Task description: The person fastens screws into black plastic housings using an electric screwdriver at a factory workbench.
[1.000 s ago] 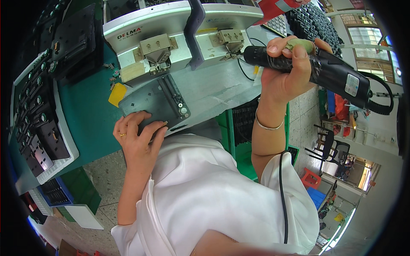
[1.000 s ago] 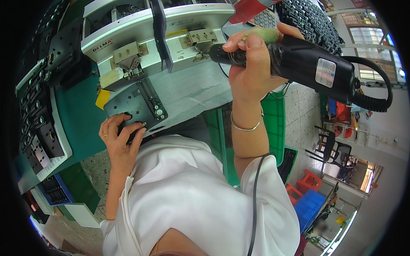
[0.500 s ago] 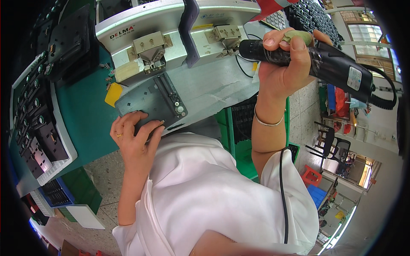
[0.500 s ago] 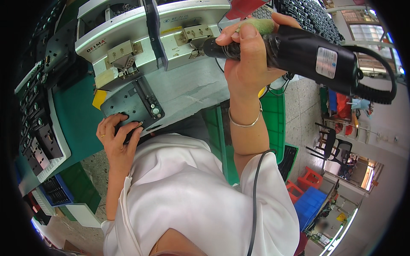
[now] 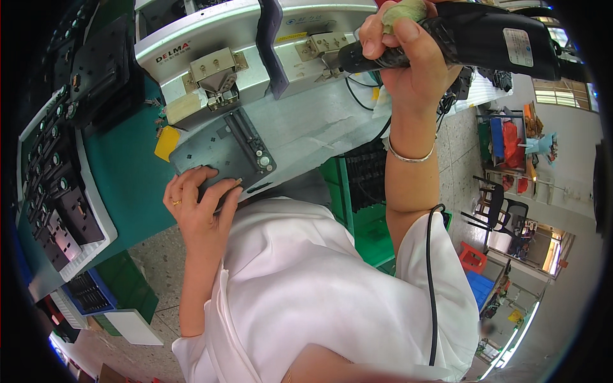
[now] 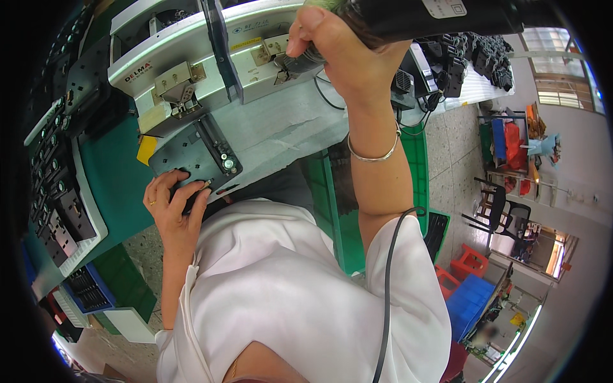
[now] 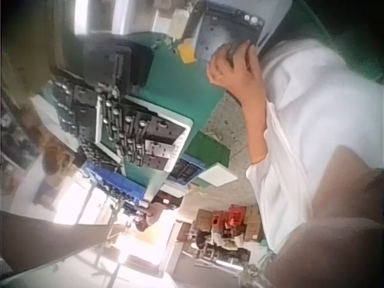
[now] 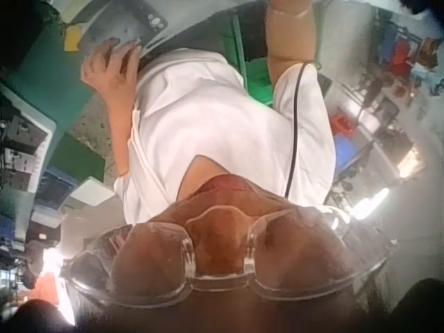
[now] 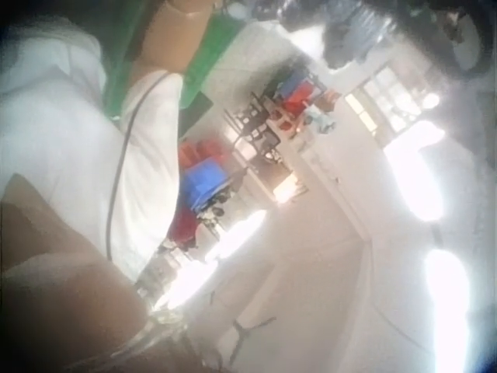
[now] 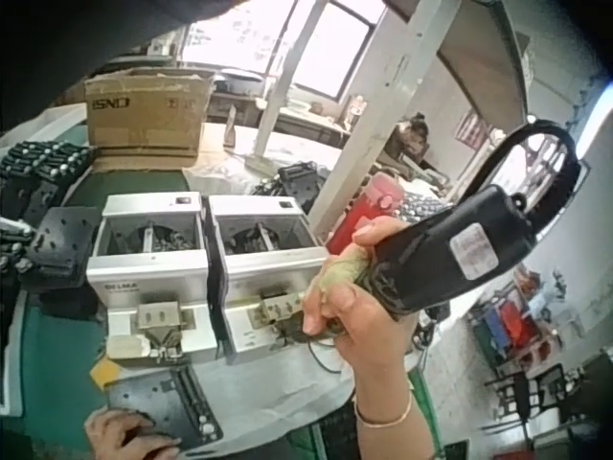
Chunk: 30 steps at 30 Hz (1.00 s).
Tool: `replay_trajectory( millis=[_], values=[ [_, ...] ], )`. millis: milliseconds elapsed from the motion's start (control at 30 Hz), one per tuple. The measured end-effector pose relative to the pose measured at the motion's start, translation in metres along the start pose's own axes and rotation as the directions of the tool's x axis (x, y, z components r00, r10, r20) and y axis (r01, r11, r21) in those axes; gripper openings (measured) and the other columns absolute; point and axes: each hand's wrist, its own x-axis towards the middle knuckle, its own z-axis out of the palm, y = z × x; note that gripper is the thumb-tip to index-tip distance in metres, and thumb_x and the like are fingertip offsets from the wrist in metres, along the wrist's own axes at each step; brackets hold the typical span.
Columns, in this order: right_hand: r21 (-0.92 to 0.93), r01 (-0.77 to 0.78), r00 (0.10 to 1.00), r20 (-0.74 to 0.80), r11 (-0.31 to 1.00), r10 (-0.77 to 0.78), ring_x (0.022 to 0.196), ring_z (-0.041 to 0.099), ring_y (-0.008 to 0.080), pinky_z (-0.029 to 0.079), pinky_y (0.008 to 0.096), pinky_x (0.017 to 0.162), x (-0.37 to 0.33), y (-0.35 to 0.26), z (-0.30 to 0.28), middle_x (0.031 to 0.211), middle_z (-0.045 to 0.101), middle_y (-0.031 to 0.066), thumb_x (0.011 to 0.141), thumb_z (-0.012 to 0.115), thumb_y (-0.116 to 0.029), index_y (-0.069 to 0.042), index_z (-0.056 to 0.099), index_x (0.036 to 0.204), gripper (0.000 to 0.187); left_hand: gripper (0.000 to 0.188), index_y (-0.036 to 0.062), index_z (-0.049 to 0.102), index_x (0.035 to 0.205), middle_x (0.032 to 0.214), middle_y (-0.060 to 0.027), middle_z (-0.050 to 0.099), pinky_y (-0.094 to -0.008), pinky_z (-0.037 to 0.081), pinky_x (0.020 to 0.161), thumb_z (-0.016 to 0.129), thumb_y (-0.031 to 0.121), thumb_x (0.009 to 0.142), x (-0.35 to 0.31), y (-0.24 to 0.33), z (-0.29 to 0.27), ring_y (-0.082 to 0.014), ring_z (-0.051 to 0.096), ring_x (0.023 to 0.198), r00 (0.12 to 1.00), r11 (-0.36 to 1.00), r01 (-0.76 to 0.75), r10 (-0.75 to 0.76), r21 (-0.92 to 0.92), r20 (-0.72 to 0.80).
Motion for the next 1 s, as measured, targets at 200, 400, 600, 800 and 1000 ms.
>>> replay_trajectory(
  millis=[200, 400, 600, 800, 1000],
  values=[
    [0.619, 0.315, 0.844, 0.164, 0.72, -0.51, 0.048, 0.054, 0.0172, 0.049, 0.0302, 0.05, 0.02, 0.051, -0.028, 0.063, 0.051, 0.0049, 0.084, 0.07, 0.0, -0.004, 0.043, 0.121, 0.045, 0.02, 0.0159, 0.072, 0.088, 0.103, -0.0023, 0.062, -0.0456, 0.032, 0.105, 0.082, 0.015, 0.071, -0.002, 0.005, 0.003, -0.0236, 0.055, 0.11, 1.0, 1.0, -0.006, 0.006, -0.001, 0.0],
    [0.089, 0.046, 0.992, -0.122, 0.995, -0.035, 0.049, 0.055, 0.0161, 0.05, 0.0295, 0.051, -0.009, -0.011, 0.0, 0.064, 0.05, 0.0039, 0.083, 0.068, 0.003, -0.004, 0.043, 0.119, 0.045, 0.021, 0.0149, 0.073, 0.089, 0.105, -0.0034, 0.062, -0.0434, 0.031, 0.104, 0.082, 0.014, 0.071, -0.002, 0.003, 0.002, -0.0245, 0.055, 0.111, 1.0, 1.0, -0.002, 0.002, 0.0, 0.006],
    [0.189, 0.075, 0.987, 0.126, 0.979, -0.1, 0.063, 0.049, 0.0178, 0.041, 0.0344, 0.06, -0.011, -0.007, -0.009, 0.075, 0.052, 0.0046, 0.089, 0.048, -0.007, -0.013, 0.048, 0.129, 0.041, 0.022, 0.014, 0.073, 0.09, 0.108, -0.0045, 0.062, -0.0431, 0.031, 0.102, 0.083, 0.018, 0.071, 0.008, -0.001, -0.005, -0.0255, 0.054, 0.111, 0.999, 0.999, 0.036, -0.036, 0.002, 0.007],
    [0.53, -0.062, 0.996, -0.017, 0.846, 0.083, 0.057, 0.046, 0.013, 0.036, 0.0285, 0.054, -0.037, -0.025, 0.037, 0.071, 0.044, -0.0005, 0.088, 0.058, -0.009, -0.011, 0.043, 0.118, 0.034, 0.041, 0.0202, 0.068, 0.111, 0.111, -0.0007, 0.059, -0.0448, 0.032, 0.096, 0.081, 0.027, 0.073, 0.033, 0.013, -0.006, -0.024, 0.055, 0.106, 0.988, 0.98, -0.08, 0.054, -0.184, -0.147],
    [0.534, -0.128, 0.989, 0.01, 0.836, 0.145, 0.053, 0.045, 0.0128, 0.035, 0.0264, 0.05, -0.066, -0.023, 0.072, 0.069, 0.043, 0.0007, 0.087, 0.059, -0.006, -0.008, 0.041, 0.119, 0.037, 0.021, 0.021, 0.071, 0.09, 0.103, 0.0052, 0.061, -0.0434, 0.026, 0.099, 0.081, 0.029, 0.074, 0.029, 0.016, -0.003, -0.0185, 0.055, 0.106, 0.957, 0.957, -0.115, 0.034, -0.268, -0.287]
  ],
)
